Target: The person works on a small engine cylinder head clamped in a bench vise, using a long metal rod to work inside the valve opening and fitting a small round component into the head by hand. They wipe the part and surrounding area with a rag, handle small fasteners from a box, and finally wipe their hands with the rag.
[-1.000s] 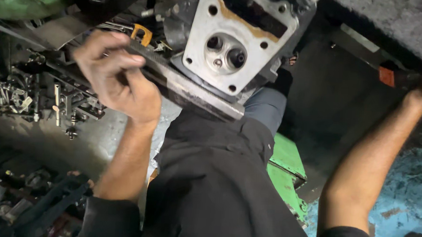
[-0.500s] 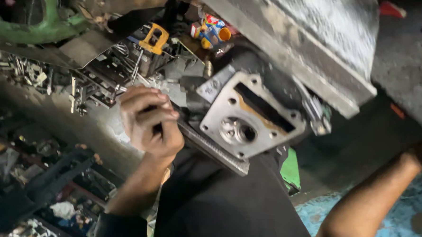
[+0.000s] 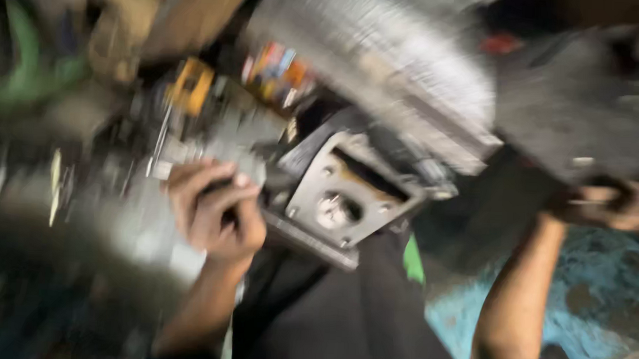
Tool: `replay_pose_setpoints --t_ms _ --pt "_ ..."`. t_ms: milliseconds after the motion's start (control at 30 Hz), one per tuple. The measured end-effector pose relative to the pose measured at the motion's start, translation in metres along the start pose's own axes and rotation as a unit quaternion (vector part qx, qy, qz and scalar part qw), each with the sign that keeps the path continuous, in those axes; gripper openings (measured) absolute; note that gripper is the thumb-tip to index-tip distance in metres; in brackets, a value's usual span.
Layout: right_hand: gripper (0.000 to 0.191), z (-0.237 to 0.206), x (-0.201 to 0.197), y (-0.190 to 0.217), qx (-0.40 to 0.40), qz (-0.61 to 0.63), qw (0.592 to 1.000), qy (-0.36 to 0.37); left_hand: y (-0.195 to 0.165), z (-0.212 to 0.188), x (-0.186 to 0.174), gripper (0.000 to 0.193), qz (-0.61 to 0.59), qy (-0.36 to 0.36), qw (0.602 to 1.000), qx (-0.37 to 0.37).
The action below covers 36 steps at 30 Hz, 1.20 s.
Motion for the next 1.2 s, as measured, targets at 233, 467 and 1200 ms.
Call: replay_pose_setpoints --t_ms 233,467,1200 --pt "0.016 0.023 -0.013 0.023 0.058 -0.007 0.992 -0.113 -0.019 0.001 -0.012 0.013 -0.08 -0.042 0.996 0.023" --pt "0.009 -0.013 -0.07 0.111 0.181 0.114 0.972 -0.1 -0.065 -0.022 -0.055 0.012 -0.31 -0.054 0.934 0.17" --pt "0.053 -0.079 -0.139 0.157 0.422 0.527 0.717 0.175 -0.123 -0.188 0.2 0.045 -0.462 0.538 0.668 -0.224"
Point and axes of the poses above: each hand's wrist, its own z-axis towards the middle knuckle, its own x-axis out of the palm, y = z × x, the point moved 3 cm from there along z, towards the middle knuckle, and after that the axes turned 2 degrees about z, right-handed, at the moved point
